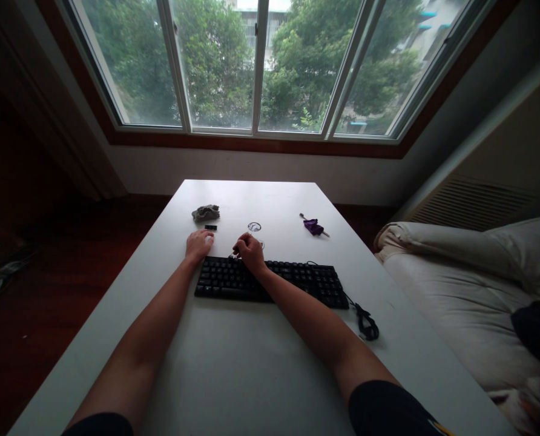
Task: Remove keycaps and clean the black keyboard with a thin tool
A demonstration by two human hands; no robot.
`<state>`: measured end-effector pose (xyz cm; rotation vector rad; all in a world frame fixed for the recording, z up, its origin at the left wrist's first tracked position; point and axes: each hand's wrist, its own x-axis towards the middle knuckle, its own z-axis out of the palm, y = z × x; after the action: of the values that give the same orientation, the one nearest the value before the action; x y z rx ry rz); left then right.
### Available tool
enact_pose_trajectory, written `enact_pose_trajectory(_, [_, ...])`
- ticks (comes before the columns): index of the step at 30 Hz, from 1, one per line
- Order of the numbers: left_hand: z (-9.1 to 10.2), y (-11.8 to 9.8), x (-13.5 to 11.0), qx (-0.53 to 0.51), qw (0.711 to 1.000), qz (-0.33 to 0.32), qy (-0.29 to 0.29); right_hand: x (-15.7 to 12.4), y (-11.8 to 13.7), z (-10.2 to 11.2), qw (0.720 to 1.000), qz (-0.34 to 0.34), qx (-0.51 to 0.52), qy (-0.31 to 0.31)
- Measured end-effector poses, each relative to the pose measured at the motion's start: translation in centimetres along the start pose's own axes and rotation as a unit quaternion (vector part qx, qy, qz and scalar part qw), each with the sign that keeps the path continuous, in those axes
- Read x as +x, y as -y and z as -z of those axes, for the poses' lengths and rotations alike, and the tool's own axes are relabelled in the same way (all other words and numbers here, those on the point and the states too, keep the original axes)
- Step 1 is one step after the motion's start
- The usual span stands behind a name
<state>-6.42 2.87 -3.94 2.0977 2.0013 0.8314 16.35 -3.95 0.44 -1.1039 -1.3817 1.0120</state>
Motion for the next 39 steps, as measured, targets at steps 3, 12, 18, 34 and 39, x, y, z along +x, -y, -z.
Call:
enact_pose_trajectory(3, [0.0, 0.2, 0.1, -0.033, 0.999, 0.000, -0.013, 0.3, -0.3, 0.0, 0.999, -0.003, 0.038, -0.008])
enact_pose_trajectory(12, [2.1, -2.7, -0.3, -0.298, 0.949, -0.064, 0.085, 0.3, -0.1, -0.1, 0.997, 0.048, 0.036, -0.044])
enact_pose_trajectory(18, [3.2, -5.2, -1.2, -0.392, 0.878, -0.133, 0.239, 0.5, -0.1, 0.1, 0.995, 0.071, 0.027, -0.069])
enact_pose_trajectory(34, [1.9, -4.7, -1.1, -0.338, 0.904, -0.130, 0.227, 0.3, -0.1, 0.0, 0.995, 0.098, 0.002, -0.018])
enact_pose_trajectory(39, [1.8, -4.7, -1.1, -0.328, 0.906, -0.132, 0.231, 0.3, 0.0, 0.0, 0.995, 0.096, 0.004, -0.033])
